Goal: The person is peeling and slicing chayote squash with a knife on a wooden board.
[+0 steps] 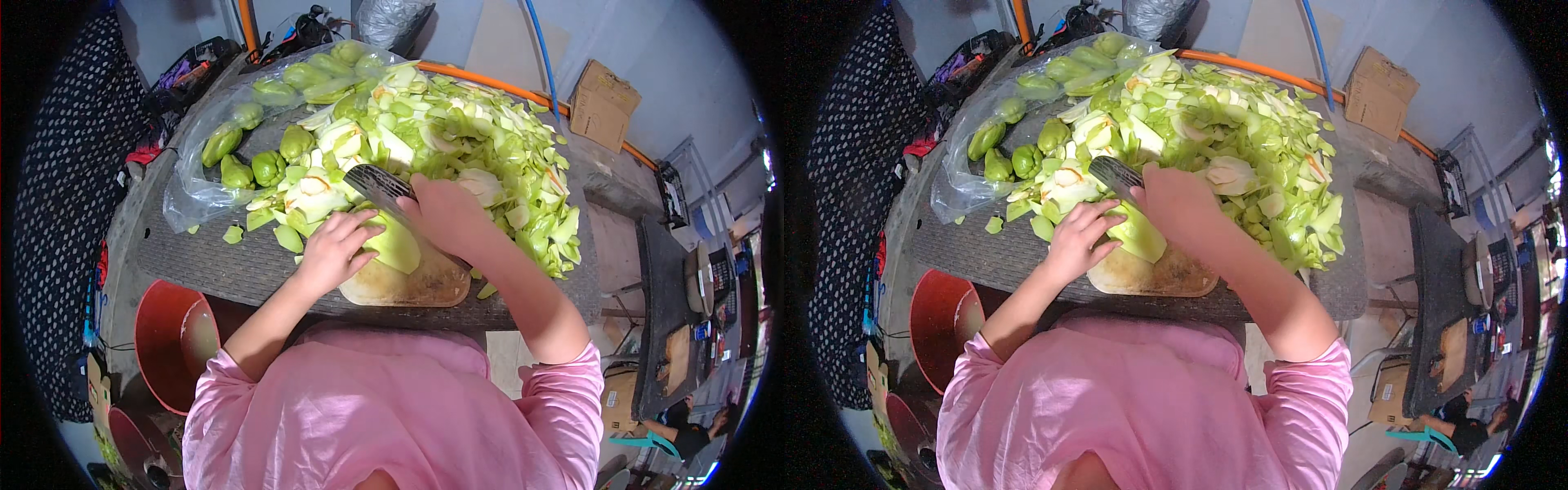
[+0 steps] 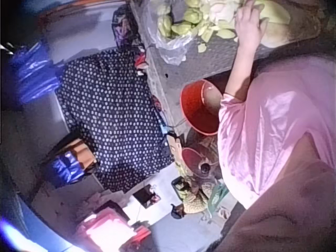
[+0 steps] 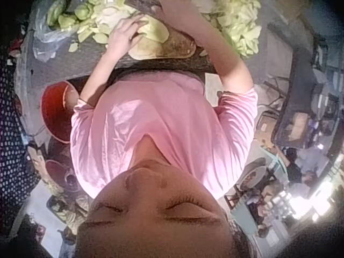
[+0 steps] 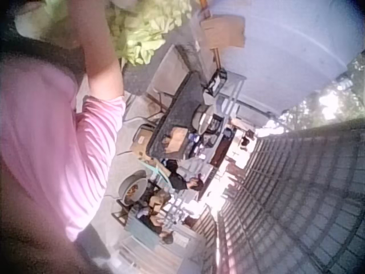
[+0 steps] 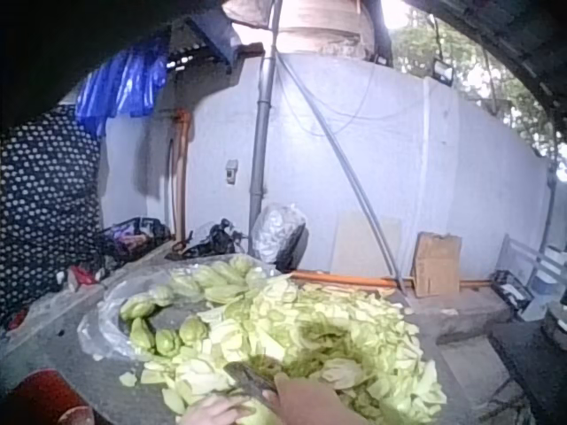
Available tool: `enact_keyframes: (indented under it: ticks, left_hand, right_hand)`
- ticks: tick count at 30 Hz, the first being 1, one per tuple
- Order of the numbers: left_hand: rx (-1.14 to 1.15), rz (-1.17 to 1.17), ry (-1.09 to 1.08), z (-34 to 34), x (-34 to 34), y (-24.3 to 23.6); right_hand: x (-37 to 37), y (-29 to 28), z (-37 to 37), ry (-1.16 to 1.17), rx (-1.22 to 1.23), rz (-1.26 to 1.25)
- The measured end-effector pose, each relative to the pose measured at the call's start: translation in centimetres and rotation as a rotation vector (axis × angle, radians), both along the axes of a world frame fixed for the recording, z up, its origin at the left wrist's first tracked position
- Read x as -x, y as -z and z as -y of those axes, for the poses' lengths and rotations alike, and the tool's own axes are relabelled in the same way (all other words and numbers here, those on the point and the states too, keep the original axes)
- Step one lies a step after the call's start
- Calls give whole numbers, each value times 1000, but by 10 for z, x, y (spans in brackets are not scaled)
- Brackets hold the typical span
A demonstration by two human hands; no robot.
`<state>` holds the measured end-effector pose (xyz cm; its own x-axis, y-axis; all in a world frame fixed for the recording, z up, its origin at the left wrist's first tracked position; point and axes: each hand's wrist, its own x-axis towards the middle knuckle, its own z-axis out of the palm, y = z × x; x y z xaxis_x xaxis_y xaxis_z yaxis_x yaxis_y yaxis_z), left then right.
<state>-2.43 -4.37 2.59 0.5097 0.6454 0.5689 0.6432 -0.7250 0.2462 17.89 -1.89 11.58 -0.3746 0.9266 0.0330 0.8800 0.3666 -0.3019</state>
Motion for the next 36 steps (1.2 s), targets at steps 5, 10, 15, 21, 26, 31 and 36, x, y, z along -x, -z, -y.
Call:
enact_keyframes:
  ticks: [5,10,15,21,26,31,36]
  left_hand:
    - [2,11,-5,0,0,2]
    - [6,11,3,0,-1,2]
    - [69,48,37,-2,3,1]
    - [189,172,-16,-5,3,1]
    - [97,394,-18,-30,-6,-24]
    - [216,321,26,-70,-48,-72]
    - [583,-92,-74,-84,-71,-78]
  right_hand:
    - [4,-1,0,-7,22,16]
    - [3,1,-1,-19,9,2]
    - [1,6,2,-16,17,7]
    - [-4,16,0,5,54,36]
    - [-5,14,1,14,75,-1]
    - [-8,21,2,-4,21,-23]
    - [-15,22,-5,-33,52,-121]
